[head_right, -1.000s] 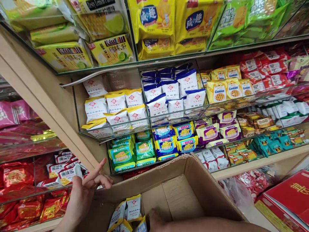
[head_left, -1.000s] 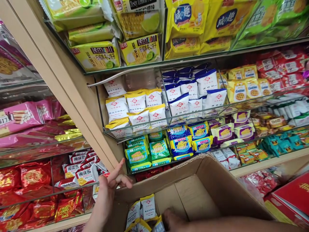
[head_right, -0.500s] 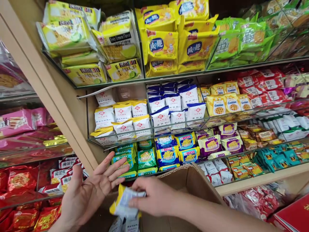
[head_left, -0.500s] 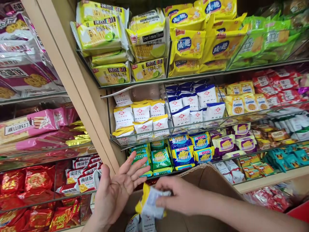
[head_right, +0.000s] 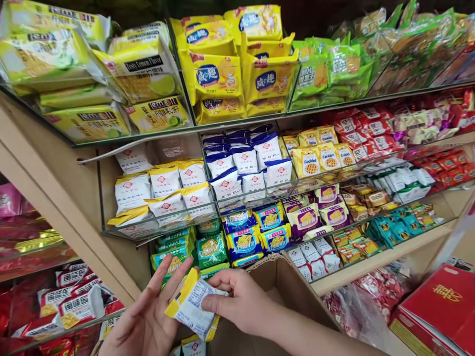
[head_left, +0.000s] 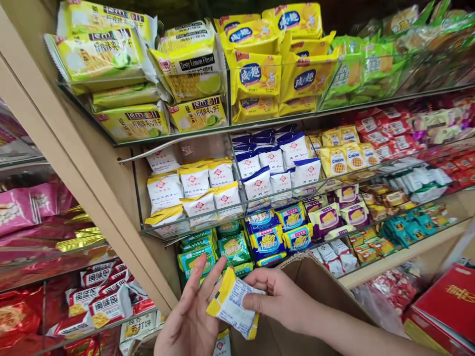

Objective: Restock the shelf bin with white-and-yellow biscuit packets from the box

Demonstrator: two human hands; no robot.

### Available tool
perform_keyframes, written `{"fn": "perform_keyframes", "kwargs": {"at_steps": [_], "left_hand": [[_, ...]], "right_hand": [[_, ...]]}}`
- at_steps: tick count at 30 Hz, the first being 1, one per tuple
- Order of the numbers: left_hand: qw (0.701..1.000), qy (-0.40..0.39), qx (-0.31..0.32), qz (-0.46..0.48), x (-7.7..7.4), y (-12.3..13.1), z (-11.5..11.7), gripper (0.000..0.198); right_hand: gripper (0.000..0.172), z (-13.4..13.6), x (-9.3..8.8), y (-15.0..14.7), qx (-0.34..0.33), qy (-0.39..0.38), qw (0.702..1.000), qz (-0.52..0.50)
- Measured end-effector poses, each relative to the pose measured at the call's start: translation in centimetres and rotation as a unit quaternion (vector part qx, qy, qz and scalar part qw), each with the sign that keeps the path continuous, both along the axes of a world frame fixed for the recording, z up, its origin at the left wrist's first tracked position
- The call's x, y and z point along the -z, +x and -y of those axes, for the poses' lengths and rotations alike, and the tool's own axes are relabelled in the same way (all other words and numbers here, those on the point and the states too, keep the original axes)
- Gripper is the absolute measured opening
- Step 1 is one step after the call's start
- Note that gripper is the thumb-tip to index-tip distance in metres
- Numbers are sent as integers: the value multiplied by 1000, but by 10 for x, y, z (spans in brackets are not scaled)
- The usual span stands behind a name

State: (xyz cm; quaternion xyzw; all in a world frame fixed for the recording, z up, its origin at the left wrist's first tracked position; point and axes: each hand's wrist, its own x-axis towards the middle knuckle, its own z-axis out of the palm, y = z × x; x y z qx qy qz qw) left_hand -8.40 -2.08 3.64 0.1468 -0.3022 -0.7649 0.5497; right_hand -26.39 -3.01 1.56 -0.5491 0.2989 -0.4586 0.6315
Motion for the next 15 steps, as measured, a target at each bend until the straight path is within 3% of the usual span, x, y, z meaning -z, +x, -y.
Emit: {"fn": "perform_keyframes", "kwargs": {"at_steps": [5,8,11,15], "left_hand": [[997,16,-68,42,-5,-1,-6,41],[980,55,-93,165,-1,-6,-6,34],[954,39,-98,281,7,-10,-5,22],[938,24,-127,321,14,-10,-2,19]], "right_hand": [[29,-7,0,4,6,-7,999,-33],[28,-9,0,3,20,-38,997,-63],[26,-9,1,1,56,-69,989,-117],[27,-9,3,0,70,-44,991,-109]]}}
